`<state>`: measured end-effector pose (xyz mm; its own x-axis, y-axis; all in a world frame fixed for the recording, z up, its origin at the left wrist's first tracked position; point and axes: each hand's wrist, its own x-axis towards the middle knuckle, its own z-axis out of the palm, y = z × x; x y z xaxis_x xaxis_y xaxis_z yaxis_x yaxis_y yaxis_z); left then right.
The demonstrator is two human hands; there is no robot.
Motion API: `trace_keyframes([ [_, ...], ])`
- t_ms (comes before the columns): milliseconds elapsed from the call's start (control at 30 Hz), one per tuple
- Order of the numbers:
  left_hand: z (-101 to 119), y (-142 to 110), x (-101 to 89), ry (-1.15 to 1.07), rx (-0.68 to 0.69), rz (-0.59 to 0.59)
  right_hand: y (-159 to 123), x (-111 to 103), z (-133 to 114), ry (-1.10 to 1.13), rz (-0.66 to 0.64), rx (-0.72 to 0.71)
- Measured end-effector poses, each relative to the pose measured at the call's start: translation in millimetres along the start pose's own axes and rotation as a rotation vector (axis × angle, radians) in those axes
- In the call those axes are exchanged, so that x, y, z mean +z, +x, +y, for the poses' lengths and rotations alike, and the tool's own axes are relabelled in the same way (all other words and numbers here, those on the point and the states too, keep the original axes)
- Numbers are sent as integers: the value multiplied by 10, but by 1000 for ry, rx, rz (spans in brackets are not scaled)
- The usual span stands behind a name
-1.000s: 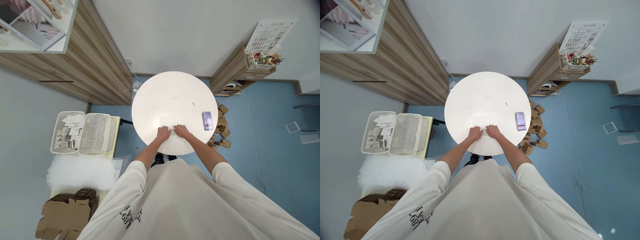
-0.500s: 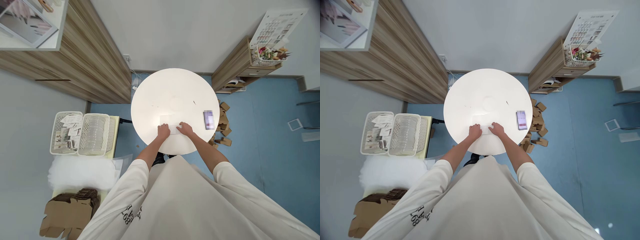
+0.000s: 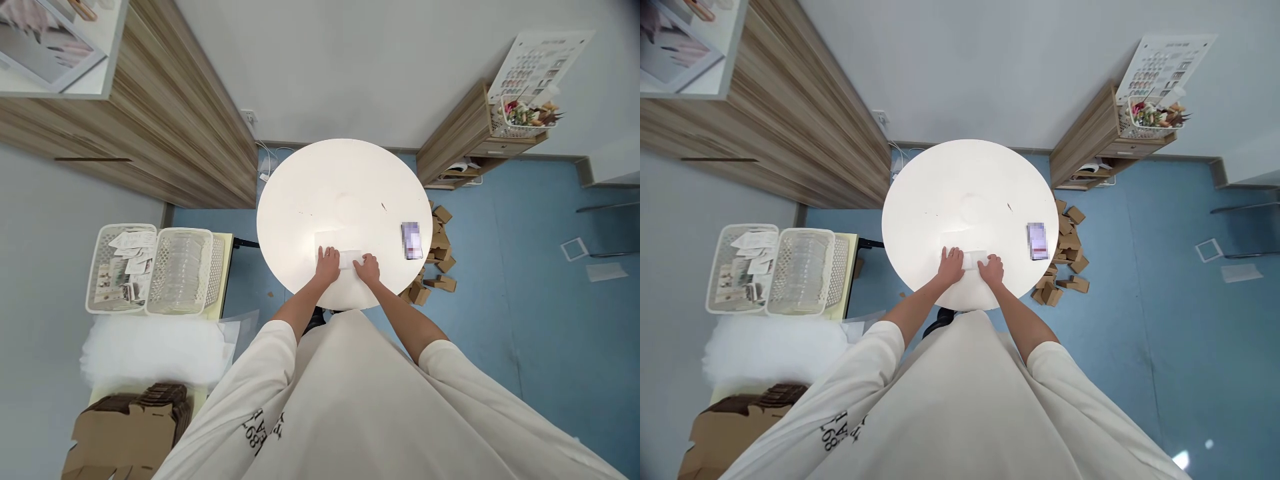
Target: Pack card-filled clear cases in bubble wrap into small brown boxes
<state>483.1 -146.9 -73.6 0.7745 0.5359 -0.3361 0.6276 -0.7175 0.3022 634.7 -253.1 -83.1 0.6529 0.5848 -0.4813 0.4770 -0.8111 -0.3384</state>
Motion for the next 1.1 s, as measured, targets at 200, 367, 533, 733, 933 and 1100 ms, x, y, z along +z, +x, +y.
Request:
trace_keyframes([
  [200,-4,-16,25,-9,-15,-1,20,116,-69,-50,55,25],
  [367,71,-126,-23,-63,64,13,31,145,-119,-26,56,29],
  [533,140,-197,-21,-34,75,-38,84,113,-151,-25,-7,49],
  [733,149,-218,-75,-25,61,-69,116,40,-191,198,-58,116],
  [933,90,-287,-127,-87,65,-67,24,22,-313,294,-91,39],
  [1100,34,-305,-166,-183,37,-75,-50,90,-448,238,-149,-137],
])
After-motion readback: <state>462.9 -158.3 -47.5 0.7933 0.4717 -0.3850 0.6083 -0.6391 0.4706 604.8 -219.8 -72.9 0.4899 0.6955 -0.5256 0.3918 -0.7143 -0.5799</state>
